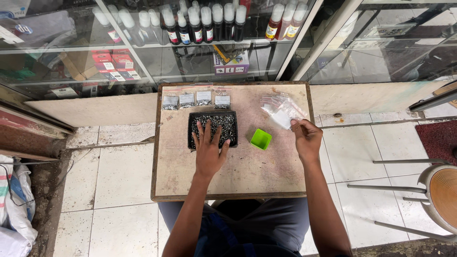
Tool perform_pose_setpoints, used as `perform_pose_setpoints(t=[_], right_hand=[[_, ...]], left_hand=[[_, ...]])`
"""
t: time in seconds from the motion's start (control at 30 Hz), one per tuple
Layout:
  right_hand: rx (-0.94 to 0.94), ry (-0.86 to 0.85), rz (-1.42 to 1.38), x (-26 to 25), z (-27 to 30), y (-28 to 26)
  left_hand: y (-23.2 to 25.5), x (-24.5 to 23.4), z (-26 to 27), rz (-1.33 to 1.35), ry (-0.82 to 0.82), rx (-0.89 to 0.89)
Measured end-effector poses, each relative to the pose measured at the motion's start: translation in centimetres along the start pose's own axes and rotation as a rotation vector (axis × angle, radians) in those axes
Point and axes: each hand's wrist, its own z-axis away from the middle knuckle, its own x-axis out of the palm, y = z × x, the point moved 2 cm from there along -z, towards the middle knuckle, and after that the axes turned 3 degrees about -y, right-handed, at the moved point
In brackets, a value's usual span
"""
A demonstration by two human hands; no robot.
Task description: The person sits at a low table and sorts small metallic fasteners from a black tray into a green container and clear plastic bags. They use their hands to pick up the fasteners and transfer them between containers.
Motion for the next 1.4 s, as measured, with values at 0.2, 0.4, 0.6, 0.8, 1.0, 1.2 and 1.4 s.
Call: perform_pose_setpoints(t=[0.2,0.4,0.6,0.8,1.0,1.2,1.4], right_hand=[[0.059,-0.236,-0.040,2.6,3.7,-4.0],[0.006,-0.513,-0.329,5.1,6.2,-6.5],[-0.012,-0.838,0.007,3.8,5.8,-10.0],[0.095,-0.927,0.056,5.2,10.9,-6.9],[0.081,-0.838,0.030,6.3,14.0,-2.0],[0.082,-0.624,-0.019,5.9,14.7,1.3],[0.218,-0.518,-0.140,5.4,16.1,3.2]], left_hand=[[7.0,-5.9,-2.2,0.674,0.140,0.086],[7.9,-5.7,-3.6,0.924,-0.060,0.100],[8.1,-7.6,-0.5,0.749,-0.121,0.304],[4.3,-4.8,2.9,0.831,-0.273,0.298],[1.8,-2.3,4.0,0.869,-0.234,0.234],[3.2,-4.0,5.6,0.504,0.326,0.229],[5.8,-1.8,8.6,0.399,0.476,0.304]])
